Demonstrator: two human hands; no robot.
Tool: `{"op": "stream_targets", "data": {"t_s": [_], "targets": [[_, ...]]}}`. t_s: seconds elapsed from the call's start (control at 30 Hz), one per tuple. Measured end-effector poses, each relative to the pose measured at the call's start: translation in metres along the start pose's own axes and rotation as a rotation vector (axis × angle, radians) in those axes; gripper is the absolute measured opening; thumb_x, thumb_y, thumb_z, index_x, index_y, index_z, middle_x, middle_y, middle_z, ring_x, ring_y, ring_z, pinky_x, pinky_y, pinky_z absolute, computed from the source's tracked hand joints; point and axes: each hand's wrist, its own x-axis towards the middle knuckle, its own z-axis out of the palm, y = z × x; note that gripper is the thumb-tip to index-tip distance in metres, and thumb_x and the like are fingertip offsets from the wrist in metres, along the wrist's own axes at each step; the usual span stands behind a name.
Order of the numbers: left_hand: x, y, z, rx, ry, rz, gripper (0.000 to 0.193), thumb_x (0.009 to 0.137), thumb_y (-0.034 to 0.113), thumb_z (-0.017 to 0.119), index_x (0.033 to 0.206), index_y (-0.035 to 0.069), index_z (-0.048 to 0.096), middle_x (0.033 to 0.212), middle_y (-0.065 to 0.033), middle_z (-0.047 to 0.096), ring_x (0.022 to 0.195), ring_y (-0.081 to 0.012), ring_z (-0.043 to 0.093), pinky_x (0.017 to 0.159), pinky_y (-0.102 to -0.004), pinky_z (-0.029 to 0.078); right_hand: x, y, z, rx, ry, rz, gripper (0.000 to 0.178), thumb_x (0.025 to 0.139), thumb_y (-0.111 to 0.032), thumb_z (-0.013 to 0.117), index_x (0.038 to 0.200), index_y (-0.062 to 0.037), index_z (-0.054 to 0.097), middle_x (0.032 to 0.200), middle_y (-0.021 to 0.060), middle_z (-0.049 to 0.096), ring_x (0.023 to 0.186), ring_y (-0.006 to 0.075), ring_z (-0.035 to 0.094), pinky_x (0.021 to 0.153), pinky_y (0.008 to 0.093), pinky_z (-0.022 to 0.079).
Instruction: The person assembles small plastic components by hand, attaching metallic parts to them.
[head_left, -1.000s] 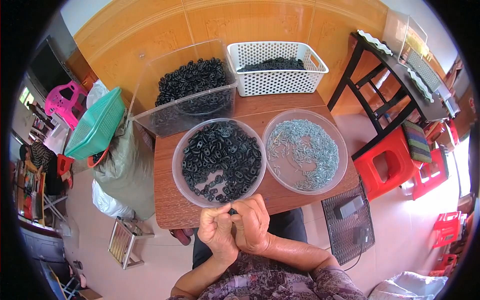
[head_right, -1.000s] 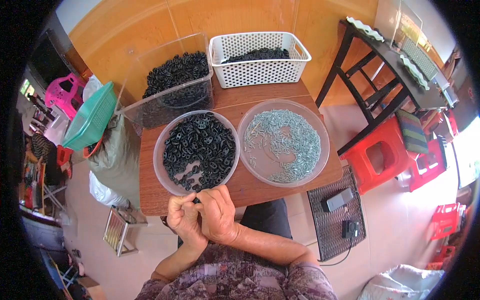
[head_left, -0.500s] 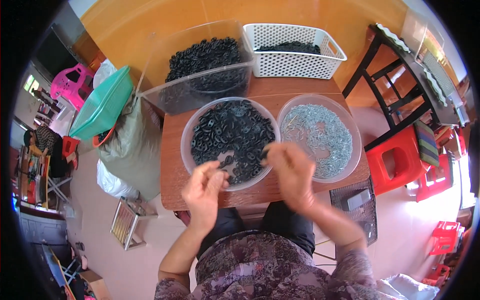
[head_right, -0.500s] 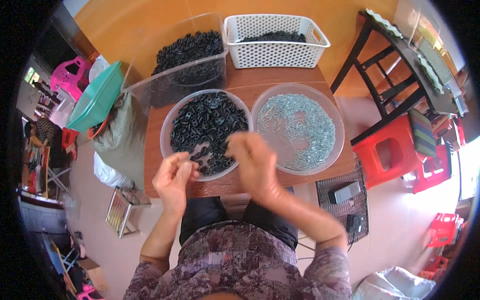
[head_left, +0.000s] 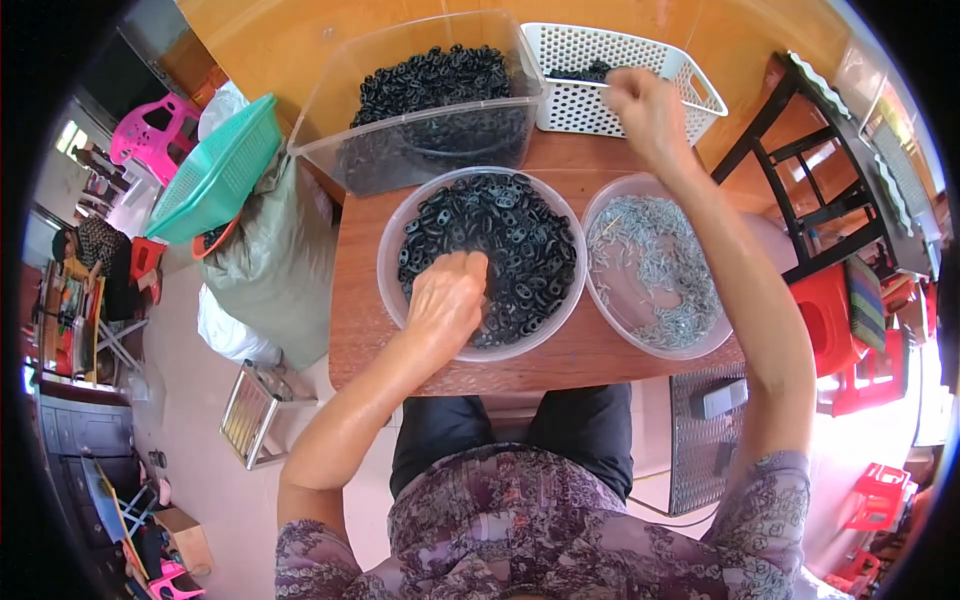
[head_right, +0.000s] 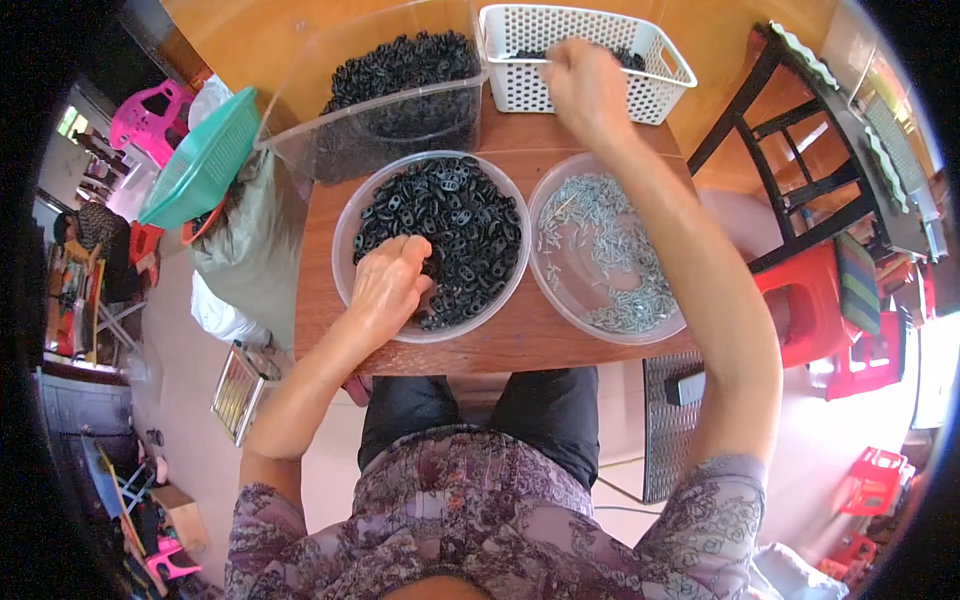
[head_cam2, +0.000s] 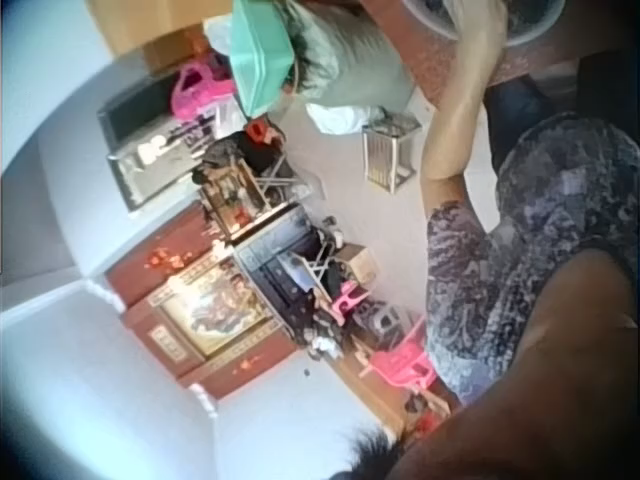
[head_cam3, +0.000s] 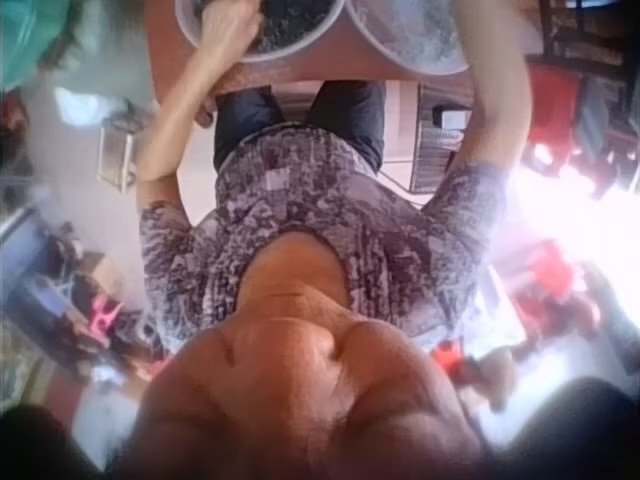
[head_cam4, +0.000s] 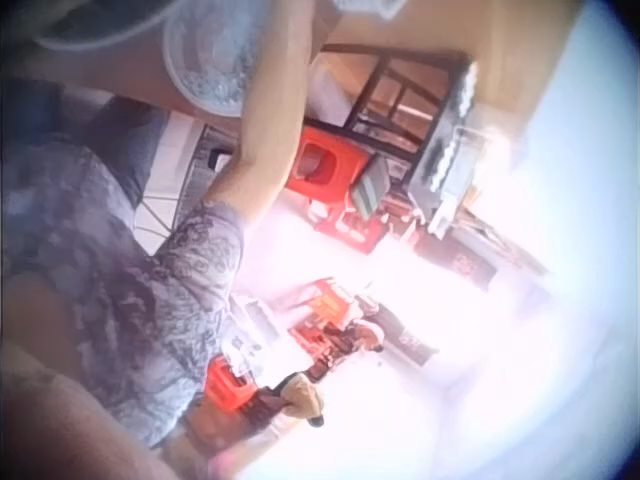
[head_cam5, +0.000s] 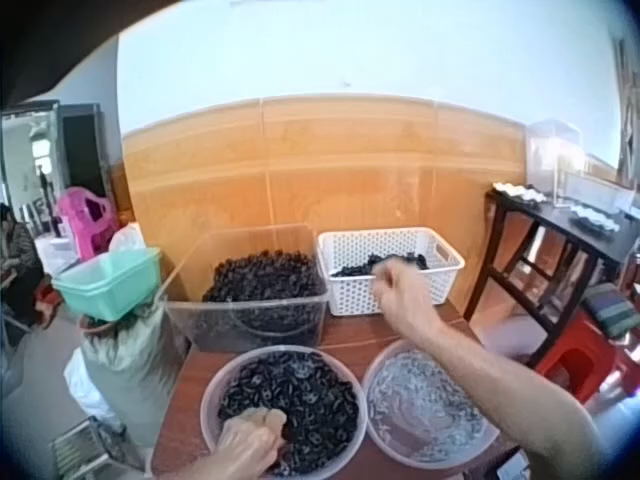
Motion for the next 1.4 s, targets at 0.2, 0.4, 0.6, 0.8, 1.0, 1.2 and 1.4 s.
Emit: {"op": "stream_targets", "data": {"t_s": [0.2,0.4,0.6,0.8,1.0,1.2,1.4], "targets": [[0.005,-0.023,-0.003,0.018,0.063,0.088,0.022,0.064,-0.006,0.056,0.083,0.002,0.051,0.075,-0.0153,0.056,0.073,-0.0333,0.056,0.063,-0.0406,0.045,-0.085,-0.019,-0.016,0.111,-0.268,0.146,0.017,0.075,-0.012,0.055,0.084,0.0022,0.06,0.077,0.0204,0.061,0.074,0.0334,0.06,0.067,0.0374,0.046],[0.001,-0.014,-0.014,-0.201,0.023,-0.076,0.022,0.065,-0.005,0.059,0.086,0.0,0.053,0.075,-0.0141,0.057,0.07,-0.027,0.059,0.063,-0.0359,0.047,-0.114,-0.019,-0.04,0.198,-0.365,0.263,0.012,0.08,-0.006,0.055,0.086,0.0044,0.06,0.071,0.0073,0.061,0.067,0.0109,0.054,0.061,0.0253,0.043],[0.0,-0.009,-0.007,-0.068,-0.088,0.132,0.023,0.064,-0.002,0.062,0.085,0.0,0.053,0.076,-0.0151,0.058,0.074,-0.0293,0.059,0.066,-0.0374,0.046,-0.132,-0.026,-0.04,0.304,-0.38,0.29,0.013,0.078,-0.007,0.056,0.086,0.0032,0.061,0.074,0.015,0.061,0.07,0.022,0.06,0.064,0.0319,0.046],[-0.006,-0.004,-0.029,-0.266,-0.203,-0.141,0.024,0.065,-0.001,0.063,0.087,-0.001,0.054,0.078,-0.015,0.058,0.075,-0.0295,0.058,0.066,-0.0368,0.046,-0.148,-0.026,-0.052,0.369,-0.393,0.278,0.012,0.081,0.0,0.056,0.091,0.0029,0.06,0.077,0.007,0.061,0.072,0.0103,0.057,0.064,0.0223,0.045],[-0.004,0.002,-0.026,-0.158,-0.162,-0.056,0.027,0.064,0.001,0.066,0.087,-0.001,0.054,0.081,-0.0146,0.058,0.076,-0.0284,0.059,0.067,-0.0368,0.046,-0.158,-0.032,-0.056,0.399,-0.406,0.388,0.011,0.077,-0.002,0.058,0.087,0.0012,0.061,0.079,0.0124,0.061,0.072,0.0199,0.061,0.065,0.0297,0.047],[-0.001,0.002,-0.008,-0.043,-0.07,0.17,0.029,0.061,0.0,0.068,0.085,-0.002,0.053,0.079,-0.0132,0.056,0.073,-0.0296,0.057,0.063,-0.0378,0.045,-0.163,-0.04,-0.057,0.324,-0.435,0.245,0.012,0.076,-0.003,0.06,0.087,-0.0002,0.062,0.081,0.0147,0.061,0.076,0.0274,0.06,0.067,0.0323,0.046],[0.001,0.001,-0.011,-0.254,-0.143,0.033,0.023,0.062,-0.001,0.067,0.081,0.0,0.054,0.072,-0.0121,0.055,0.072,-0.0276,0.056,0.063,-0.0362,0.044,-0.168,-0.05,-0.051,0.369,-0.412,0.23,0.011,0.075,-0.004,0.06,0.086,-0.0003,0.063,0.081,0.015,0.062,0.077,0.0287,0.06,0.069,0.0341,0.047]]}}
